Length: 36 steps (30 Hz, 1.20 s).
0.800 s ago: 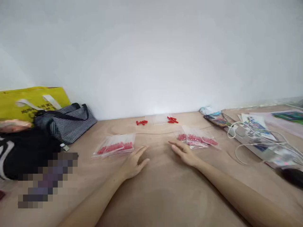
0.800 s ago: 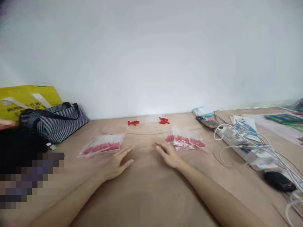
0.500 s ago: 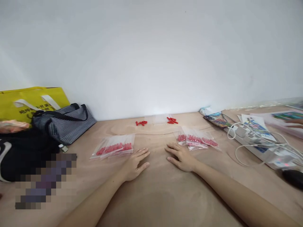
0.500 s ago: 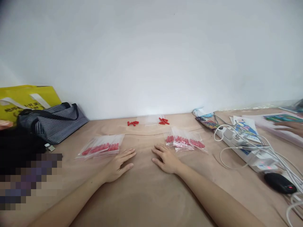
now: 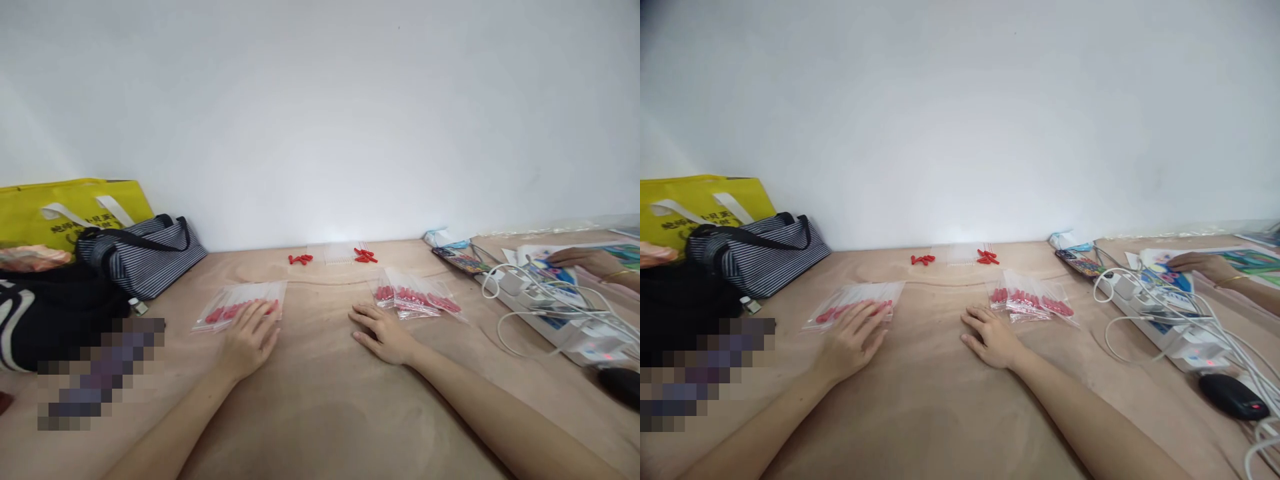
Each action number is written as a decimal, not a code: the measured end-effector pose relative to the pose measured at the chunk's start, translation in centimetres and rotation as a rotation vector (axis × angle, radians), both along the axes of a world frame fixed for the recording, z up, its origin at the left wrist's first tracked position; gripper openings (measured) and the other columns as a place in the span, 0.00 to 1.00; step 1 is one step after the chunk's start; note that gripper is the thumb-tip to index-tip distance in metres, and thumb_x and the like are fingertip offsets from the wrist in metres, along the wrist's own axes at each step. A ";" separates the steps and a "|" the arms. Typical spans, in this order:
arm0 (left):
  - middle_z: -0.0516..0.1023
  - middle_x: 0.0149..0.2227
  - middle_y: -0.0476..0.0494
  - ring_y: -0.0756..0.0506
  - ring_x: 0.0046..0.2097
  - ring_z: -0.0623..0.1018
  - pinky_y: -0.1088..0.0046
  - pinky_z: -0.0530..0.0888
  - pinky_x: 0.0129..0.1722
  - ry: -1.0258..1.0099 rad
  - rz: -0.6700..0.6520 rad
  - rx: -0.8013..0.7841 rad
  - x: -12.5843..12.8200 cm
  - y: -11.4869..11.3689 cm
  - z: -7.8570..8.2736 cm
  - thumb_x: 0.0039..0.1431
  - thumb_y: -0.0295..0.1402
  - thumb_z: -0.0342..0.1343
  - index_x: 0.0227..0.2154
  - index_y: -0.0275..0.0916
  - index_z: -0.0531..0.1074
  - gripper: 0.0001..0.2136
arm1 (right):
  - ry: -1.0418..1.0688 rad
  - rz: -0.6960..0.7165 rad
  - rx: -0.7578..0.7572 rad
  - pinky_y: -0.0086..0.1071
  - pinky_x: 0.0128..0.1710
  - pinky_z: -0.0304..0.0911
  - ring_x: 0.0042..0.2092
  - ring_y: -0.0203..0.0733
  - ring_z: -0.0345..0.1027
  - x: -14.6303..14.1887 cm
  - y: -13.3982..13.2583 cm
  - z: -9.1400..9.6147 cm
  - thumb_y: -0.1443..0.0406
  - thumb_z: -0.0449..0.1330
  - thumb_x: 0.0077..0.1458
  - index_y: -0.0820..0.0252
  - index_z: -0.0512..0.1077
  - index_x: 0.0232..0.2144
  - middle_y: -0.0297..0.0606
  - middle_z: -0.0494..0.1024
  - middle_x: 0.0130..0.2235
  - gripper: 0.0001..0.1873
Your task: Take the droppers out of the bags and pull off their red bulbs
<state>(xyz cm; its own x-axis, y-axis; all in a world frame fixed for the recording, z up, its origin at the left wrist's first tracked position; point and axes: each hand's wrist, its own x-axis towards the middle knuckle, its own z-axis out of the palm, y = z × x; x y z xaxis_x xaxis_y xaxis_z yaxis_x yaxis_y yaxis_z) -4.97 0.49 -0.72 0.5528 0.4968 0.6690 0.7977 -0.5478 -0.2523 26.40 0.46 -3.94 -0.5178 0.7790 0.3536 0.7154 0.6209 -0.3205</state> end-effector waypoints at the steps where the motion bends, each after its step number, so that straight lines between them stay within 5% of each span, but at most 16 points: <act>1: 0.73 0.45 0.38 0.39 0.49 0.70 0.57 0.66 0.49 -0.007 0.054 0.032 -0.9 0.0 0.1 0.54 0.32 0.49 0.46 0.39 0.68 0.16 | 0.000 -0.001 0.001 0.45 0.53 0.55 0.54 0.48 0.57 0.0 0.0 0.0 0.58 0.50 0.55 0.61 0.63 0.51 0.47 0.64 0.53 0.23; 6: 0.75 0.42 0.35 0.36 0.47 0.73 0.55 0.68 0.46 -0.024 0.192 0.120 -5.2 1.0 -0.5 0.57 0.34 0.46 0.38 0.35 0.73 0.14 | -0.003 0.004 0.008 0.44 0.53 0.55 0.54 0.48 0.57 0.0 0.1 0.0 0.57 0.50 0.55 0.60 0.63 0.52 0.47 0.64 0.53 0.23; 11: 0.79 0.35 0.43 0.43 0.37 0.78 0.63 0.73 0.41 -0.064 0.120 0.141 -6.4 2.5 -0.6 0.60 0.33 0.43 0.33 0.38 0.75 0.14 | -0.005 -0.001 0.005 0.44 0.53 0.55 0.54 0.48 0.57 -0.1 0.1 0.1 0.58 0.50 0.55 0.60 0.63 0.51 0.46 0.64 0.53 0.22; 19: 0.78 0.38 0.40 0.46 0.39 0.77 0.70 0.74 0.42 -0.344 0.073 0.117 -0.2 3.4 1.2 0.59 0.30 0.45 0.35 0.35 0.74 0.11 | -0.003 0.011 0.013 0.44 0.53 0.54 0.54 0.48 0.57 0.0 0.2 0.1 0.58 0.50 0.55 0.61 0.63 0.51 0.46 0.64 0.53 0.22; 27: 0.77 0.41 0.43 0.49 0.42 0.76 0.72 0.74 0.44 -0.221 -0.259 -0.143 6.7 2.6 -0.7 0.59 0.26 0.42 0.39 0.37 0.72 0.13 | 0.035 0.014 -0.006 0.44 0.52 0.54 0.54 0.48 0.57 -0.1 0.1 0.2 0.59 0.51 0.55 0.61 0.62 0.51 0.47 0.65 0.52 0.23; 32: 0.77 0.39 0.45 0.49 0.41 0.76 0.71 0.74 0.43 -0.272 -0.367 -0.406 9.0 2.5 -1.8 0.60 0.30 0.45 0.35 0.39 0.73 0.11 | 0.119 -0.063 -0.001 0.41 0.49 0.57 0.51 0.47 0.59 -0.2 -0.1 0.3 0.58 0.53 0.53 0.63 0.55 0.54 0.48 0.65 0.50 0.28; 36: 0.78 0.35 0.46 0.49 0.39 0.77 0.71 0.74 0.42 -0.308 -0.398 -0.538 9.9 2.6 -2.2 0.59 0.32 0.46 0.32 0.38 0.74 0.11 | 0.096 -0.016 0.126 0.37 0.44 0.58 0.45 0.44 0.62 -1.1 -0.1 0.7 0.60 0.54 0.52 0.60 0.64 0.47 0.43 0.69 0.45 0.20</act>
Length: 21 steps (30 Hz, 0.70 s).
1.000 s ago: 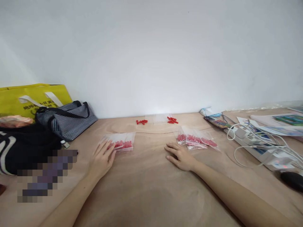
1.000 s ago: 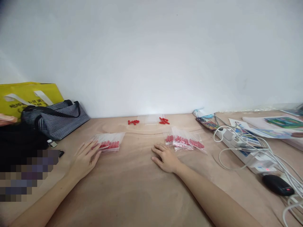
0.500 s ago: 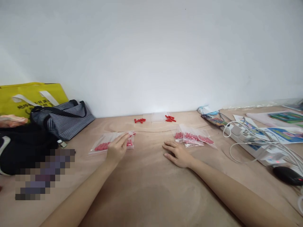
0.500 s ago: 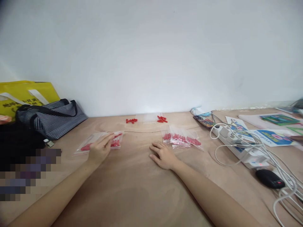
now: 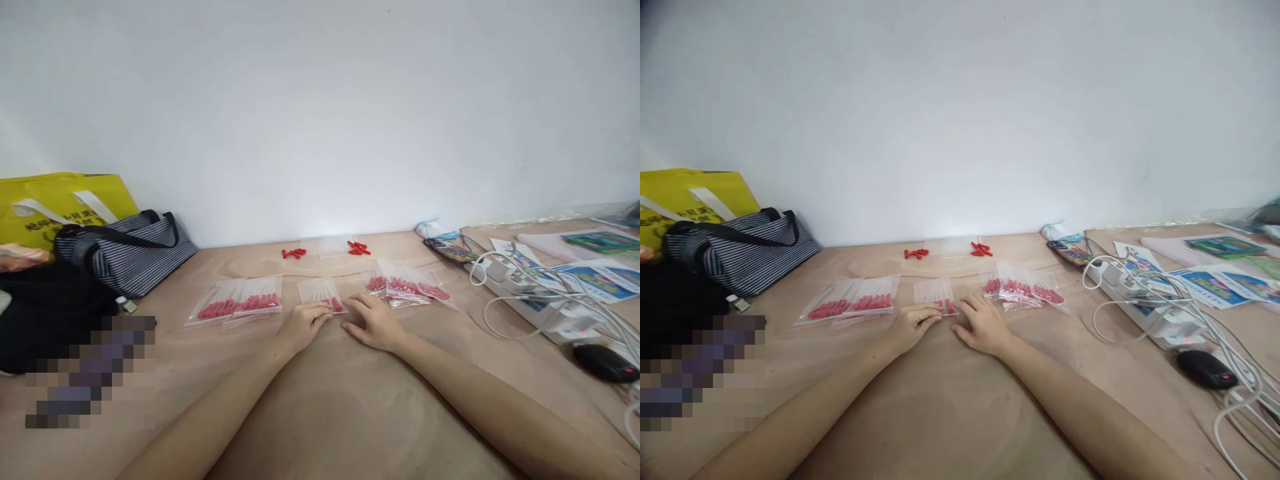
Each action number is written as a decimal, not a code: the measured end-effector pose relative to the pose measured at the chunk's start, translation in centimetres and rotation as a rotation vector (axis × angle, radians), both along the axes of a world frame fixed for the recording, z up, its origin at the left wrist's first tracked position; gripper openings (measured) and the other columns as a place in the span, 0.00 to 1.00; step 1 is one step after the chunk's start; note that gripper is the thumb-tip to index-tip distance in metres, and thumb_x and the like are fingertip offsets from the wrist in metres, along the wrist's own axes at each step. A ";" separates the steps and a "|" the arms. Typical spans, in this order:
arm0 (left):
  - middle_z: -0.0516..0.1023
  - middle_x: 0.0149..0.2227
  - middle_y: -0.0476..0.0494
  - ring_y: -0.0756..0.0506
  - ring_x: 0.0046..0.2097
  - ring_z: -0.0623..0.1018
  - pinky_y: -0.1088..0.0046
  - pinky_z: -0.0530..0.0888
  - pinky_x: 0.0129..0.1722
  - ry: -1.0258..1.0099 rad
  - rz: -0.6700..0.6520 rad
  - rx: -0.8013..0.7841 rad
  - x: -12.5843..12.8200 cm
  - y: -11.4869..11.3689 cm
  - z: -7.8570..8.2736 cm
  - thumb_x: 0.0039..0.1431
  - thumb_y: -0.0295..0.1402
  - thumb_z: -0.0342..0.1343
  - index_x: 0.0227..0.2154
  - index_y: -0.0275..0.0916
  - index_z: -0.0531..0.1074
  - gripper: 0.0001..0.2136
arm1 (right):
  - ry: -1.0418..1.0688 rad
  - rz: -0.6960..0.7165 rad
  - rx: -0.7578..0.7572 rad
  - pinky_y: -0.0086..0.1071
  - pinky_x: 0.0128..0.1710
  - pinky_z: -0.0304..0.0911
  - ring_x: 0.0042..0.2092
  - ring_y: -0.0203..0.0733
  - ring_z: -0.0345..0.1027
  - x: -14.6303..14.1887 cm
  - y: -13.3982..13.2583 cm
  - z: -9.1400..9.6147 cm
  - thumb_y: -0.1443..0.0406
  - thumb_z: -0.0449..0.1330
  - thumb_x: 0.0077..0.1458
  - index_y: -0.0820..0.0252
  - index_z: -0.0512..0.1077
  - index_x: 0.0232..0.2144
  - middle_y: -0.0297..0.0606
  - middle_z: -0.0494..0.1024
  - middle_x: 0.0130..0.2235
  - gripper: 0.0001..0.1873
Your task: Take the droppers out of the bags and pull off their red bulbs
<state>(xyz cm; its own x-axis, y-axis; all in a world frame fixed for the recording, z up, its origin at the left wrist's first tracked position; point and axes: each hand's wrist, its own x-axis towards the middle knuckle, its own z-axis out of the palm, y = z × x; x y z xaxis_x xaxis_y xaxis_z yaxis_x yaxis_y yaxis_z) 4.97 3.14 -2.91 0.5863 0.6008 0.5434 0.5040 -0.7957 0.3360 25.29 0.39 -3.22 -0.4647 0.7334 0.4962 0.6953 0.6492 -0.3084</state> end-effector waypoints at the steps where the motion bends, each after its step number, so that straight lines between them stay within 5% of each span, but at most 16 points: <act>1: 0.78 0.35 0.45 0.49 0.38 0.77 0.71 0.74 0.42 0.000 -0.009 -0.006 0.1 0.0 0.0 0.59 0.32 0.46 0.31 0.38 0.74 0.11 | -0.025 0.017 0.034 0.37 0.42 0.57 0.43 0.43 0.63 -0.3 0.1 0.1 0.60 0.54 0.52 0.59 0.67 0.43 0.42 0.71 0.42 0.16; 8: 0.77 0.35 0.44 0.48 0.40 0.75 0.68 0.72 0.44 -0.006 0.012 0.019 -1.1 -0.6 0.6 0.57 0.31 0.48 0.31 0.37 0.74 0.09 | -0.112 0.019 0.102 0.34 0.36 0.52 0.33 0.38 0.63 -1.6 1.2 -0.3 0.66 0.50 0.56 0.60 0.70 0.27 0.38 0.71 0.28 0.10; 21: 0.76 0.38 0.46 0.46 0.40 0.74 0.68 0.72 0.41 -0.064 0.089 -0.215 -1.6 -0.8 1.0 0.50 0.25 0.54 0.23 0.39 0.75 0.07 | 0.018 0.064 -0.032 0.31 0.35 0.54 0.32 0.36 0.64 -2.0 0.7 0.1 0.59 0.53 0.54 0.57 0.72 0.29 0.35 0.71 0.28 0.11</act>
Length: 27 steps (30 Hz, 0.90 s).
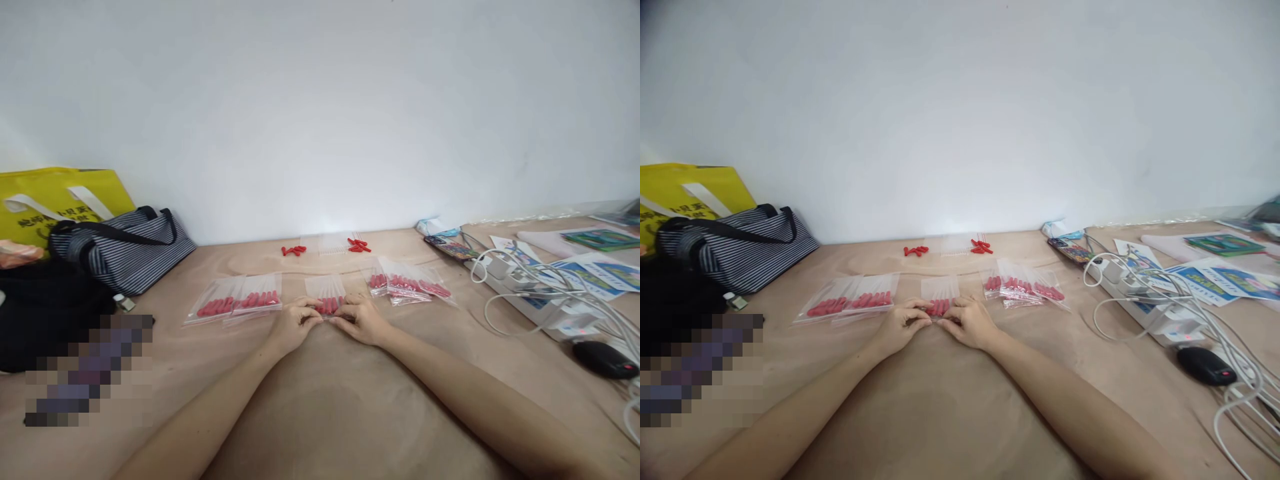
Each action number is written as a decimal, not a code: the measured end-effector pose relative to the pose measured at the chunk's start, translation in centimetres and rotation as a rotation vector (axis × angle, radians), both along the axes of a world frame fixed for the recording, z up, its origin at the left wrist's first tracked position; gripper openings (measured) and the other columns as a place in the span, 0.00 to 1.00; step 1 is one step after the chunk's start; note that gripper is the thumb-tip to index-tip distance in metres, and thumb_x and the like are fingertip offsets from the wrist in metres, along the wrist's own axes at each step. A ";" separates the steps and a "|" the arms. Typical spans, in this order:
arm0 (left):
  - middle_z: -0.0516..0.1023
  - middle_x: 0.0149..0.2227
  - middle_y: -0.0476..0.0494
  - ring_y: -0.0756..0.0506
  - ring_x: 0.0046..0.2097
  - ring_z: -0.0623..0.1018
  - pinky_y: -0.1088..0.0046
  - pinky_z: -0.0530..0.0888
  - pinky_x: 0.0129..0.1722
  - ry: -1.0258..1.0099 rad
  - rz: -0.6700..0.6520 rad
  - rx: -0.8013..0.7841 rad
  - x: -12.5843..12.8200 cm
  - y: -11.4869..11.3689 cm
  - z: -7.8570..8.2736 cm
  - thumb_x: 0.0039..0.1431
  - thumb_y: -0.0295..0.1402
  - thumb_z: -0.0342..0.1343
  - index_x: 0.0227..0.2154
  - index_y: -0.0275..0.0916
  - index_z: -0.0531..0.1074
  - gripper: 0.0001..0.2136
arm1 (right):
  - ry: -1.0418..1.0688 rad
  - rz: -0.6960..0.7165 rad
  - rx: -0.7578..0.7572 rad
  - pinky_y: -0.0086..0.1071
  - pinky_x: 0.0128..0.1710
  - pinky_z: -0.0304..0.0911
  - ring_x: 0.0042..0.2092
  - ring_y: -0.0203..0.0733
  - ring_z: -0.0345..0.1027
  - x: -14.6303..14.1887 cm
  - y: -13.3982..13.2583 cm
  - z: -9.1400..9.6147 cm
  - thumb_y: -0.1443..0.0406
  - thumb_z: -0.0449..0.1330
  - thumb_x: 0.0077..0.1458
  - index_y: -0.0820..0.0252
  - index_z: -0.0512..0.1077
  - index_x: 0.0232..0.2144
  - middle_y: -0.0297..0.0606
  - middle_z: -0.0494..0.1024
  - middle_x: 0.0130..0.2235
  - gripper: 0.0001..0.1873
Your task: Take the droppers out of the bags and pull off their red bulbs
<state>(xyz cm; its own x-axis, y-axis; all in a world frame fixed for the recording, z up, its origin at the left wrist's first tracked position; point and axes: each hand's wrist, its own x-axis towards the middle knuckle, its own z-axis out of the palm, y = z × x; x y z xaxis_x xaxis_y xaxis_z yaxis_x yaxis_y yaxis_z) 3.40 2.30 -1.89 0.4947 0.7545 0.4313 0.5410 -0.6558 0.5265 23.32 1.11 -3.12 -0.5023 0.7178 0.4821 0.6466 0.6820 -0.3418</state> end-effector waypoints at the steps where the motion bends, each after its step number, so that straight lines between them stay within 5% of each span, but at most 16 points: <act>1: 0.76 0.38 0.46 0.46 0.40 0.74 0.68 0.72 0.41 -0.002 0.009 -0.015 0.0 0.0 0.1 0.49 0.24 0.54 0.23 0.39 0.75 0.07 | 0.004 0.001 -0.011 0.31 0.35 0.54 0.33 0.36 0.64 -0.1 0.1 0.0 0.60 0.53 0.55 0.57 0.72 0.29 0.35 0.71 0.28 0.10; 27: 0.76 0.31 0.47 0.47 0.36 0.76 0.71 0.73 0.36 -0.083 0.082 -0.140 -0.2 0.4 0.2 0.41 0.25 0.62 0.18 0.39 0.74 0.03 | 0.092 -0.070 -0.174 0.32 0.36 0.50 0.28 0.34 0.63 -0.8 0.2 0.1 0.70 0.55 0.47 0.58 0.71 0.24 0.30 0.71 0.23 0.06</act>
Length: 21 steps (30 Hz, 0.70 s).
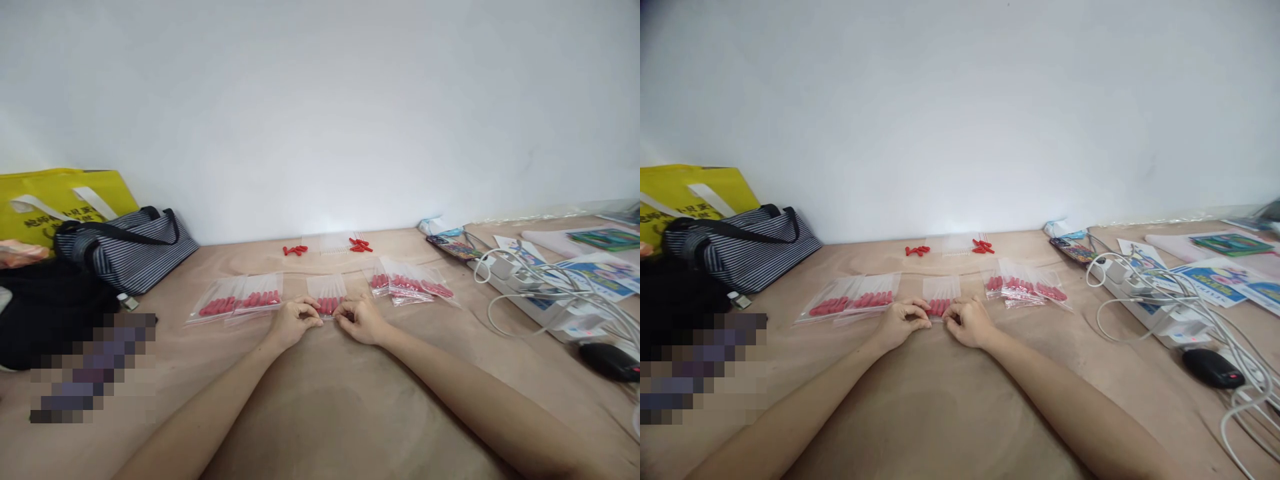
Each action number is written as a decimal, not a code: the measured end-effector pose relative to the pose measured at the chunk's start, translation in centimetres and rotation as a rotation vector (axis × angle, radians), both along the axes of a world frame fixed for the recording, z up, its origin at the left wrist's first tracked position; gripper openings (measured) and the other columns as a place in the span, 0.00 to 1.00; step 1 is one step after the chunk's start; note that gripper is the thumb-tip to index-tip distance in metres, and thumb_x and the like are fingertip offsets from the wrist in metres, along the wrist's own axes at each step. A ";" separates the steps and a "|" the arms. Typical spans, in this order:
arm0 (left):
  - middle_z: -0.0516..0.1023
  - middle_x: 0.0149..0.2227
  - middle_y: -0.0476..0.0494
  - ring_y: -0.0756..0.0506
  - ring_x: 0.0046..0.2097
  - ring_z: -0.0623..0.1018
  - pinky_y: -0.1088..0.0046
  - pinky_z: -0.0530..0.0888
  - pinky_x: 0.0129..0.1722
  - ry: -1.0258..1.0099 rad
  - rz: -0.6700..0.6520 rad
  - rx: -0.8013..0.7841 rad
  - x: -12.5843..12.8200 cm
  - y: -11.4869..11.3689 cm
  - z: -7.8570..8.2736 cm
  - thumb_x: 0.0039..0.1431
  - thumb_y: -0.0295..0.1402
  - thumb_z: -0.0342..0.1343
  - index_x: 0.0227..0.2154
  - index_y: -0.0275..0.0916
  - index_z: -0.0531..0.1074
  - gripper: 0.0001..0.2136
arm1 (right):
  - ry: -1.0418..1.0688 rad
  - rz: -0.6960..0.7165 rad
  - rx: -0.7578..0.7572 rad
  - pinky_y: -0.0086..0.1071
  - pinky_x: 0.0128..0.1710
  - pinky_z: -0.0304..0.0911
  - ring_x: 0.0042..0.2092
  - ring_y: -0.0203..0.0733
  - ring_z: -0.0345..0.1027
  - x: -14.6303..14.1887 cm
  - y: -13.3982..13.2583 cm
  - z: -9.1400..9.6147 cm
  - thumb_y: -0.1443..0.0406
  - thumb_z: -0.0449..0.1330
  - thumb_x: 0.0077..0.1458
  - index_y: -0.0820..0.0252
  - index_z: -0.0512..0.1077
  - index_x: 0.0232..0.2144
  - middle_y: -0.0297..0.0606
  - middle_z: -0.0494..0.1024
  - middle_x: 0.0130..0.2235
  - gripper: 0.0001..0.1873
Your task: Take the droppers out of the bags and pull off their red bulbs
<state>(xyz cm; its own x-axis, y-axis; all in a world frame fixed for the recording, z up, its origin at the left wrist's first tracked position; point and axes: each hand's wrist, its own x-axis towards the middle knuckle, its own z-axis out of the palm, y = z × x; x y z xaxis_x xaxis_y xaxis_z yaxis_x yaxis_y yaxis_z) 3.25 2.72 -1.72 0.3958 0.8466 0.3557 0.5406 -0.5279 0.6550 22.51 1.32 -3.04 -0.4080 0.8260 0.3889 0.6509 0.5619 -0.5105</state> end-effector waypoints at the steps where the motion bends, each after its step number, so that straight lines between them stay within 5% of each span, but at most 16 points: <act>1: 0.76 0.32 0.47 0.46 0.36 0.76 0.70 0.73 0.36 0.002 0.005 0.009 -0.1 0.0 -0.1 0.41 0.25 0.62 0.18 0.38 0.74 0.03 | 0.004 -0.003 0.000 0.32 0.36 0.50 0.28 0.34 0.63 0.0 0.0 -0.1 0.70 0.55 0.47 0.58 0.71 0.24 0.30 0.71 0.24 0.06; 8: 0.74 0.41 0.44 0.46 0.44 0.72 0.66 0.70 0.46 0.116 -0.106 0.405 -0.1 -0.2 -0.5 0.50 0.27 0.56 0.32 0.39 0.73 0.05 | 0.102 -0.022 -0.041 0.29 0.31 0.53 0.28 0.34 0.62 -0.1 0.5 -0.7 0.70 0.53 0.50 0.60 0.70 0.25 0.33 0.71 0.26 0.07; 11: 0.74 0.40 0.46 0.47 0.45 0.70 0.67 0.69 0.46 0.159 -0.187 0.547 0.2 -0.2 -0.6 0.55 0.26 0.51 0.30 0.40 0.73 0.06 | 0.109 0.010 -0.035 0.29 0.34 0.52 0.30 0.34 0.63 0.0 0.6 -0.8 0.70 0.53 0.51 0.60 0.70 0.26 0.33 0.72 0.27 0.06; 21: 0.75 0.37 0.46 0.47 0.43 0.70 0.67 0.71 0.42 0.153 -0.192 0.576 0.2 -0.1 -0.7 0.55 0.27 0.50 0.27 0.40 0.73 0.08 | -0.022 0.041 0.123 0.32 0.37 0.46 0.32 0.35 0.63 -0.2 -0.2 -0.1 0.69 0.55 0.51 0.59 0.70 0.29 0.33 0.72 0.28 0.04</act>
<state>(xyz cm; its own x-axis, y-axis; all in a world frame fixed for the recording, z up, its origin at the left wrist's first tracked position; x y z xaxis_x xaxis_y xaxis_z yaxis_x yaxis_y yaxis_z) 3.45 2.59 -2.39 0.6043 0.4449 0.6610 0.4663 -0.8702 0.1593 22.34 1.08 -3.11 -0.4501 0.7553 0.4764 0.6365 0.6455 -0.4221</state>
